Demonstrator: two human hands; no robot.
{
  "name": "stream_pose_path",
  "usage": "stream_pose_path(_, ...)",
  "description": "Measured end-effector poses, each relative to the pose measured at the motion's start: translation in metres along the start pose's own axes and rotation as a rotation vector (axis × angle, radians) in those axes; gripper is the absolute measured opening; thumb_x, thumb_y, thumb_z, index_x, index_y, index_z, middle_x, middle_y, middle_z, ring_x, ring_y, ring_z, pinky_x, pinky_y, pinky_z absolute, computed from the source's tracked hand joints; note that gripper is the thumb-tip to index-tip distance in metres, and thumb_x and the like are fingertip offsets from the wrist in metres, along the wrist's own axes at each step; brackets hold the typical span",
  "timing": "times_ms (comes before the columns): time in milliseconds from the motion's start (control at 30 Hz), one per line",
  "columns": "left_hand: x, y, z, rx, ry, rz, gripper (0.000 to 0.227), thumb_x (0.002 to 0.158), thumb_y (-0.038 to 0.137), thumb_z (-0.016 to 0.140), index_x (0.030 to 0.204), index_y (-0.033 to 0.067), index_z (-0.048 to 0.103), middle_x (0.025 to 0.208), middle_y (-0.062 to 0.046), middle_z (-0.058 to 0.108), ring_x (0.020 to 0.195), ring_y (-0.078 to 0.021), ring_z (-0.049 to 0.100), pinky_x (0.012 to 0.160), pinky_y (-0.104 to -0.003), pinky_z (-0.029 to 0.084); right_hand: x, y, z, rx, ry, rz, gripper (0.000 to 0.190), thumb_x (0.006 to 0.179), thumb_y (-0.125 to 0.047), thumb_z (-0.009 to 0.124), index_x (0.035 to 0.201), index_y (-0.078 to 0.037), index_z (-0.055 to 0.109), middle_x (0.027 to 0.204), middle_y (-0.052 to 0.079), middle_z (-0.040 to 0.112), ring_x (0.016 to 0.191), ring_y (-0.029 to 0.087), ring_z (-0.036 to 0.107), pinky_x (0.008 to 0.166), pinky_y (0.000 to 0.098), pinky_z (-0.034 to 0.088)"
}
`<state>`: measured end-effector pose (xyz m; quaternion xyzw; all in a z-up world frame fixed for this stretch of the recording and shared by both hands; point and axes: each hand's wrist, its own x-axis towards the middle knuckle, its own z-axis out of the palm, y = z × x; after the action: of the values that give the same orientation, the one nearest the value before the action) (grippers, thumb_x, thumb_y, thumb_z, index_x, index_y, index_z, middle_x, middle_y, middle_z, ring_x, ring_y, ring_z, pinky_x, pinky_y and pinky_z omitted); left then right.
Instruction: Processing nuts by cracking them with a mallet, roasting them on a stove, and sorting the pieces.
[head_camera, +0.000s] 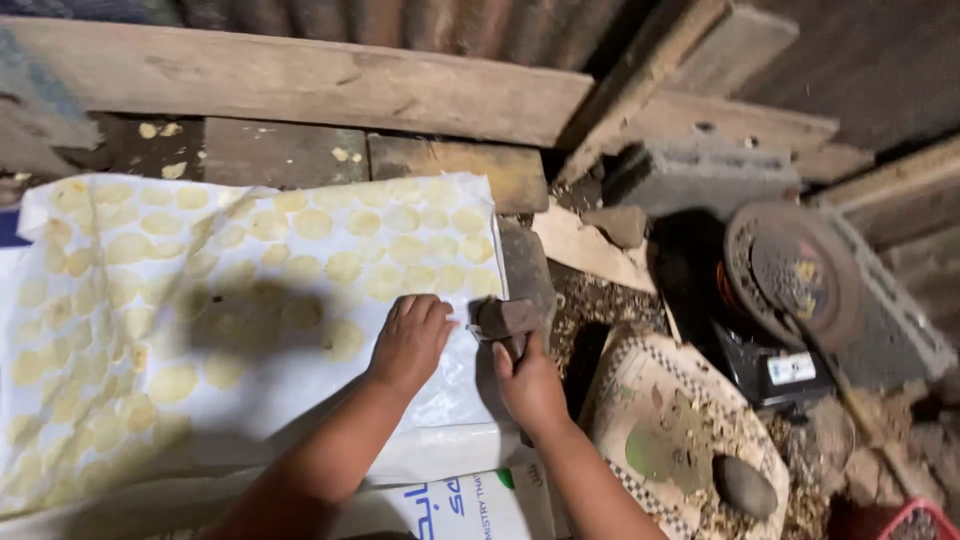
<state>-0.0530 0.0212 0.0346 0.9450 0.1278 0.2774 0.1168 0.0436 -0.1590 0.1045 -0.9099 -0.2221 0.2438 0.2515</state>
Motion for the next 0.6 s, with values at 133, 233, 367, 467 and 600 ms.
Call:
stream_pose_path(133,-0.006,-0.001,-0.009,0.045,0.059,-0.006,0.024,0.090,0.027,0.072,0.111,0.0174,0.064,0.100,-0.003,0.059,0.098,-0.0269,0.062,0.084,-0.041,0.051,0.027,-0.001,-0.040,0.046,-0.065,-0.038,0.062,0.099,-0.051,0.056,0.124,0.006,0.060,0.073,0.022,0.075,0.080,0.039,0.077,0.071,0.0531,0.060)
stream_pose_path(233,-0.021,-0.004,-0.010,0.008,0.068,0.000,0.015,0.094,0.018,0.069,0.109,0.0153,0.067,0.096,-0.005,0.061,0.093,-0.0270,0.065,0.081,-0.038,0.053,-0.006,-0.029,-0.038,0.184,0.017,-0.021,0.066,0.103,-0.040,0.054,0.143,0.011,0.044,0.115,0.037,0.068,0.113,0.052,0.065,0.089,0.0630,0.057)
stream_pose_path(367,-0.012,-0.011,-0.007,-0.043,0.153,-0.037,0.014,0.090,0.019,0.074,0.101,0.0129,0.067,0.095,-0.005,0.059,0.090,-0.0288,0.063,0.082,-0.040,0.052,0.007,-0.013,-0.003,0.023,0.155,-0.068,0.067,0.100,-0.044,0.057,0.135,0.013,0.051,0.105,0.043,0.067,0.104,0.056,0.067,0.086,0.0634,0.057)
stream_pose_path(467,-0.001,-0.014,0.002,-0.080,0.135,-0.043,0.009,0.091,0.020,0.072,0.094,0.0147,0.065,0.093,-0.005,0.059,0.087,-0.0298,0.063,0.080,-0.041,0.051,0.024,-0.015,-0.019,0.051,0.013,0.021,0.070,0.098,-0.051,0.056,0.136,0.007,0.053,0.111,0.038,0.068,0.110,0.052,0.066,0.089,0.0611,0.057)
stream_pose_path(600,0.012,-0.013,0.021,-0.078,0.098,-0.062,0.012,0.092,0.031,0.071,0.094,0.0199,0.066,0.094,-0.002,0.061,0.090,-0.0274,0.062,0.081,-0.041,0.048,-0.028,-0.089,-0.069,0.108,0.192,-0.013,0.058,0.097,-0.049,0.061,0.118,0.005,0.063,0.106,0.040,0.068,0.111,0.057,0.062,0.092,0.0684,0.048)
